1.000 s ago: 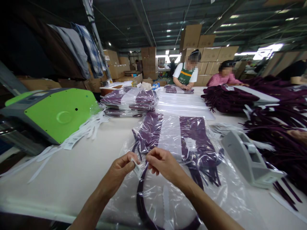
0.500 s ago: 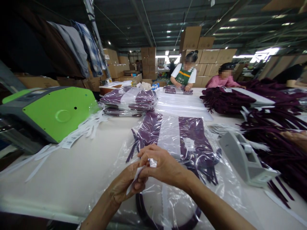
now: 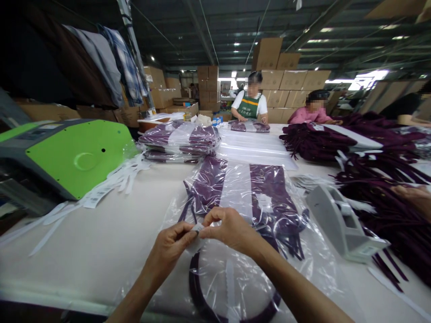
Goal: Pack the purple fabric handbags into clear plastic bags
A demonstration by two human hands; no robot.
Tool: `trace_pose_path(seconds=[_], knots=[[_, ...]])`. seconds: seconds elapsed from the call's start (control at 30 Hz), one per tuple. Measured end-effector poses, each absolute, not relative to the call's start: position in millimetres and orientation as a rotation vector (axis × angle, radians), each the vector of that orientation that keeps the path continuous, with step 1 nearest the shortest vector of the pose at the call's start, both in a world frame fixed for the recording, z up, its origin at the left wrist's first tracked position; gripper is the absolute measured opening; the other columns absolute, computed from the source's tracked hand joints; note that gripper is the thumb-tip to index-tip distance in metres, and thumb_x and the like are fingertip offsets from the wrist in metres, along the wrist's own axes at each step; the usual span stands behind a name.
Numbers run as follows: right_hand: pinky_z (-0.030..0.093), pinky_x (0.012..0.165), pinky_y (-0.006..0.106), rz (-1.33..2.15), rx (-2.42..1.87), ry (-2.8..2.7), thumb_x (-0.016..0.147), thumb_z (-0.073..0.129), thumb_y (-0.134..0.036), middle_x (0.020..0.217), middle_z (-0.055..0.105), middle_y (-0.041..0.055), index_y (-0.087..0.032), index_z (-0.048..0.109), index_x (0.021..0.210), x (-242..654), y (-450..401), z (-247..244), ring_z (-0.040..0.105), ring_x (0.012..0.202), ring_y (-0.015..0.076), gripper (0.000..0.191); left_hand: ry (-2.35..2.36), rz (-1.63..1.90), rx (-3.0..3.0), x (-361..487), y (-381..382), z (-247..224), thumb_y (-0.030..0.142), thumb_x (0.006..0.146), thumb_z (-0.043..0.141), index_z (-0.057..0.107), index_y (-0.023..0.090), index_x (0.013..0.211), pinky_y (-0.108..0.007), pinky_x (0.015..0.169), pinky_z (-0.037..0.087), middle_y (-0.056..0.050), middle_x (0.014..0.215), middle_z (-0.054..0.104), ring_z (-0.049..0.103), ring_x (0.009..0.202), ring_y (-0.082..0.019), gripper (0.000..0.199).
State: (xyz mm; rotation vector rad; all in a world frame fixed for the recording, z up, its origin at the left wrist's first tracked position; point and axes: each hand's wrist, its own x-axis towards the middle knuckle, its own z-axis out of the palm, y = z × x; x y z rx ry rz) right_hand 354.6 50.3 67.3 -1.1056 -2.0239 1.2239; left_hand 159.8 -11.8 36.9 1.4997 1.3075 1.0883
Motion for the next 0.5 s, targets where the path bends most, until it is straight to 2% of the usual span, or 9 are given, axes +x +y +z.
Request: trace_pose_path(seconds=[0.1,0.17,0.23,0.37,0.5], knots=[[0.044,0.064,0.025,1.26,-1.185,-1.852,0.077,0.074,-0.031,0.079,0.069,-0.0002,-0.02,0.071,0.083,355.4,49.2,65.3,0.061,0.073,0.0151,0.014,1.451,1.174,1.495,161.6,-11.4,30.0,0.042,0.09,0.06,0.069,0.021,0.08,-0.024,0.063,0.039,0.002,0.074,0.067,0.057,0.07,-0.015,0.025],[0.041,0.058,0.024,1.304,-1.258,-1.747,0.079,0.072,-0.034,0.071,0.067,-0.0002,-0.018,0.069,0.078,357.8,45.4,61.9,0.058,0.066,0.0132,0.016,1.554,1.217,1.559,159.9,-11.8,25.0,0.042,0.092,0.057,0.068,0.021,0.082,-0.025,0.065,0.04,0.002,0.076,0.068,0.058,0.071,-0.016,0.025],[0.043,0.059,0.024,1.458,-1.26,-1.684,0.083,0.068,-0.041,0.067,0.066,0.0012,-0.016,0.068,0.072,359.1,37.8,55.8,0.058,0.062,0.0126,0.027,1.651,1.25,1.671,157.5,-11.8,19.6,0.04,0.094,0.055,0.067,0.022,0.085,-0.025,0.068,0.04,0.001,0.078,0.068,0.06,0.073,-0.016,0.023],[0.051,0.061,0.027,1.973,-1.07,-1.401,0.082,0.066,-0.06,0.073,0.069,0.0061,-0.013,0.069,0.079,352.3,18.1,41.6,0.064,0.062,0.0137,0.047,1.764,1.353,2.094,154.0,-10.6,11.8,0.032,0.095,0.055,0.064,0.022,0.085,-0.028,0.071,0.04,-0.001,0.078,0.067,0.061,0.075,-0.017,0.017],[0.055,0.061,0.028,2.136,-1.003,-1.029,0.077,0.068,-0.067,0.082,0.07,0.0076,-0.013,0.066,0.09,340.4,11.8,37.9,0.067,0.067,0.0148,0.055,1.638,1.395,2.567,152.7,-11.6,12.3,0.018,0.092,0.058,0.062,0.023,0.088,-0.03,0.078,0.042,-0.001,0.081,0.07,0.063,0.078,-0.017,0.007]])
